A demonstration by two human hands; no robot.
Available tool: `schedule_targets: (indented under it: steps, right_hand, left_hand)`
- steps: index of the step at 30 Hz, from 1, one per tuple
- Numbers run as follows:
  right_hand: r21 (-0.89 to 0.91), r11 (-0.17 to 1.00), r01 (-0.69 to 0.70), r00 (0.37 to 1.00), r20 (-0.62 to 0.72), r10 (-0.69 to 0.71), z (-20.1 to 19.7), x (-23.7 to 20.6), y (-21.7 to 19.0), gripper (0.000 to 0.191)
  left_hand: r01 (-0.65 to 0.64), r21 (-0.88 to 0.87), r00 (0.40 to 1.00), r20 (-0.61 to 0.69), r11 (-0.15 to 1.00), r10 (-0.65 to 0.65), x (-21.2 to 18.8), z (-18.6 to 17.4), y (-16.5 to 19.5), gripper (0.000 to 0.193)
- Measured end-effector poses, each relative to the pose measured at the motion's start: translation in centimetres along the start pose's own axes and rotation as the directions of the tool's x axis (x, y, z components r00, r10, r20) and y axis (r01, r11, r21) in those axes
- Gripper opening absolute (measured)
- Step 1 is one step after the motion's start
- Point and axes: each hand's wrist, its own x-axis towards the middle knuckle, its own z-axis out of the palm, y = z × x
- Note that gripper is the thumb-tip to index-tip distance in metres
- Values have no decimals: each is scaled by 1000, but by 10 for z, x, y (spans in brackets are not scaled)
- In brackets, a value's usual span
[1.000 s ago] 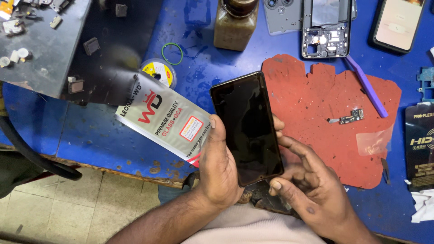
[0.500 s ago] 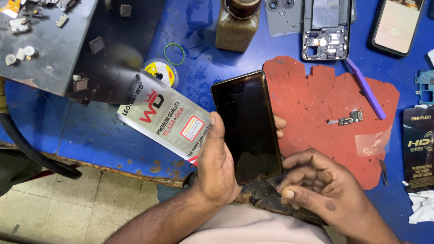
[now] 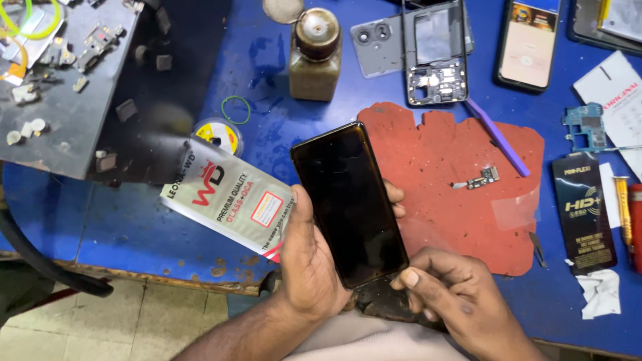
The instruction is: The person uses a soldering iron on a small circuit board placed on a red mat. They then pick up a black smartphone, inspect its screen and edges, and wipe the screen with a cloth.
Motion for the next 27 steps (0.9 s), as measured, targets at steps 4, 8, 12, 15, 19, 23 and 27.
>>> schedule_targets:
  steps: [4, 8, 12, 15, 19, 23, 27]
  right_hand:
    - [-30, 993, 111, 992, 63, -109, 0, 3, -3, 21]
    - [-42, 995, 94, 994, 63, -91, 1, 6, -4, 18]
    - [-31, 997, 67, 997, 32, -66, 6, 6, -1, 17]
    - [-23, 997, 71, 997, 22, -71, 7, 6, 2, 18]
    - [-12, 993, 116, 993, 33, -115, 6, 6, 7, 20]
    - [35, 996, 82, 995, 48, -84, 3, 5, 11, 18]
    - [2, 997, 75, 996, 38, -75, 0, 5, 12, 18]
  left_hand:
    - [-5, 79, 1000, -15, 997, 6, 0, -1, 0, 78]
    - [3, 79, 1000, -10, 997, -2, 1, -1, 1, 77]
    - [-14, 65, 1000, 26, 998, 12, 1, -2, -1, 77]
    - [-25, 73, 1000, 17, 997, 24, 1, -3, -2, 77]
    - [-34, 94, 999, 8, 995, 33, 1, -3, -4, 78]
    - [-8, 66, 1000, 6, 998, 8, 0, -3, -6, 78]
    - [21, 27, 1000, 13, 999, -22, 0, -4, -7, 80]
